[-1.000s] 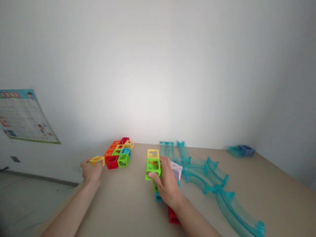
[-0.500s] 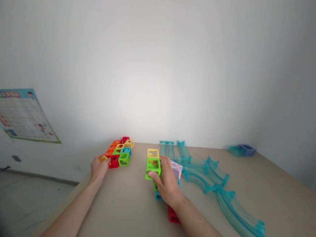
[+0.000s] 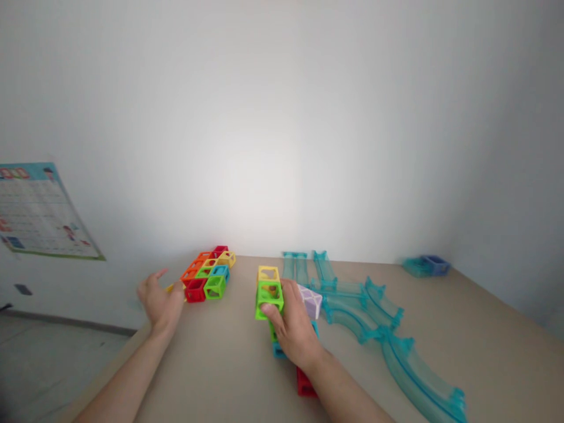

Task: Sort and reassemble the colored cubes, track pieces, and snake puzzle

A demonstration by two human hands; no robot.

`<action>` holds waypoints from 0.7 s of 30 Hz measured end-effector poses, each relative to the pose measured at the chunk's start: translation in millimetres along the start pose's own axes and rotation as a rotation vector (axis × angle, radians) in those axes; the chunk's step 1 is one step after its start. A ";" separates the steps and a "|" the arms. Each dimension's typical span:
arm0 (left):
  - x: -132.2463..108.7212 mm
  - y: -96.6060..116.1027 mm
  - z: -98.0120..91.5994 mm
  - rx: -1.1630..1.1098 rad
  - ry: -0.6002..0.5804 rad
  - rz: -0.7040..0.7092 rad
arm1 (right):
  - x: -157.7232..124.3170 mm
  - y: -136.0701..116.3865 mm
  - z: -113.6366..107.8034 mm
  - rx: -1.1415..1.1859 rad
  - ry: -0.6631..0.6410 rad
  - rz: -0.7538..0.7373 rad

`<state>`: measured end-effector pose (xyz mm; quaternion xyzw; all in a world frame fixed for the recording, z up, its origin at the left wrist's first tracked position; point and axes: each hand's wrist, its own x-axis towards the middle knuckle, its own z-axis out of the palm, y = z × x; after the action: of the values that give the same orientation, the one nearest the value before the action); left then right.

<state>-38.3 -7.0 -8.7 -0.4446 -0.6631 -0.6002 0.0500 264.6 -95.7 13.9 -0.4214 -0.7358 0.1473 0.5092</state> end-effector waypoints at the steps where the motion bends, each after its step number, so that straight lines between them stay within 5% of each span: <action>1: -5.4 7.7 -3.1 -0.072 0.018 0.073 | -0.2 -0.6 -0.2 0.010 -0.001 0.005; 3: -21.0 23.8 -6.8 -0.333 -0.118 0.136 | -0.6 -1.5 -0.6 0.031 -0.019 0.007; 6: -52.3 48.2 -7.0 -0.664 -0.590 0.147 | -1.0 -3.6 -2.1 0.066 -0.058 -0.023; 8: -72.0 62.4 -5.4 -0.800 -0.869 0.073 | -1.4 -6.3 -3.6 0.081 -0.098 -0.052; 10: -85.9 72.9 -3.5 -0.939 -1.026 -0.025 | -1.7 -9.6 -5.2 0.090 -0.148 -0.065; 14: -93.7 80.2 -0.2 -1.086 -1.152 -0.214 | -1.2 -15.5 -7.2 0.108 -0.207 -0.056; 21: -89.2 71.1 5.0 -1.015 -1.084 -0.285 | 0.1 -17.3 -7.6 0.087 -0.292 0.003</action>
<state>63.8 -58.3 -10.2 -0.5560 -0.2881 -0.5296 -0.5721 263.1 -107.7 28.4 -0.3740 -0.7944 0.2396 0.4144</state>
